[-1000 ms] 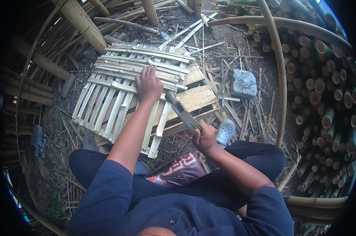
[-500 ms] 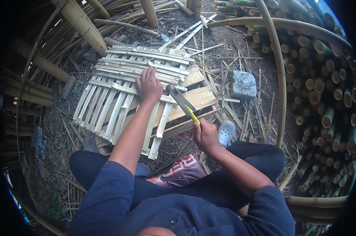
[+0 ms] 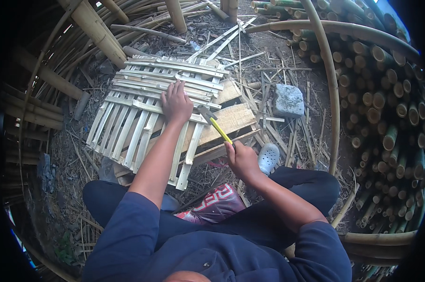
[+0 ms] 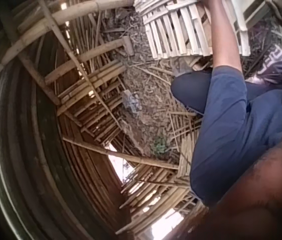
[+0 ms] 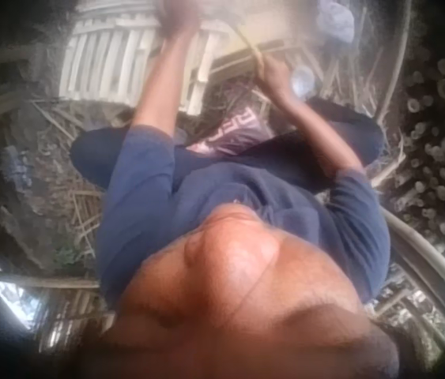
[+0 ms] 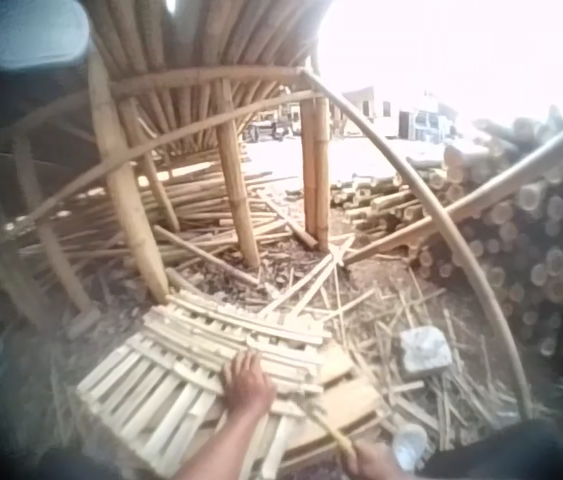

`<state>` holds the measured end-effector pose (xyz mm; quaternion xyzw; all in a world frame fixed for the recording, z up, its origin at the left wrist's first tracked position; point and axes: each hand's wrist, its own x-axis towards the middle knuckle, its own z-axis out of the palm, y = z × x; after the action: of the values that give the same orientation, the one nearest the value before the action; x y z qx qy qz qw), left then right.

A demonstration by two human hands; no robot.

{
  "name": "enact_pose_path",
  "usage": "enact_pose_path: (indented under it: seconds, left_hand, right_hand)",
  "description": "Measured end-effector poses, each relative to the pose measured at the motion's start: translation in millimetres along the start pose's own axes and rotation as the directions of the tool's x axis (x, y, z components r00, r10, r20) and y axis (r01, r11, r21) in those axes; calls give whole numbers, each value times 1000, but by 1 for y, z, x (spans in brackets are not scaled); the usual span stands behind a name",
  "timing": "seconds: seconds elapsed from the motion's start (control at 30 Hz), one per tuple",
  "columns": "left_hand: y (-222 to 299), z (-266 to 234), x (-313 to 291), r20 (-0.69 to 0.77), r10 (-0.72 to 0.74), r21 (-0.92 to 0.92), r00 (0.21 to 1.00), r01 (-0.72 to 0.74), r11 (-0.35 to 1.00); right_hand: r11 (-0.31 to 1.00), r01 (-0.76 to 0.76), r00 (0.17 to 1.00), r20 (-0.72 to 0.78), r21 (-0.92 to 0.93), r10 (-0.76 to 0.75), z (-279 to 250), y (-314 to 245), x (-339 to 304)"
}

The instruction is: The person assembles a bamboo crate by taking nails from a plastic bag and hammering them into the bamboo slats to secure the structure.

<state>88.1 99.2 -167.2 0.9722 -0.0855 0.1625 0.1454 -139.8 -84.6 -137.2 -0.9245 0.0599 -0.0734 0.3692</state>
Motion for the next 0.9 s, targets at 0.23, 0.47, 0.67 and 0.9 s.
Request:
enact_pose_path:
  seconds: [0.23, 0.47, 0.67, 0.9]
  left_hand:
    - [0, 5, -2, -2, -7, -7, 1000, 7, 1000]
    - [-1, 5, 3, -19, 13, -20, 1000, -13, 1000]
    - [0, 1, 0, 2, -16, -41, 1000, 17, 999]
    - [-5, 1, 1, -1, -24, -42, 1000, 24, 999]
  right_hand:
    - [996, 41, 995, 98, -84, -33, -4, -6, 1]
    - [999, 38, 998, 51, 16, -39, -15, -13, 8]
    - [985, 92, 995, -41, 146, -87, -30, -22, 13]
    - [997, 65, 998, 14, 45, -66, -34, -38, 18]
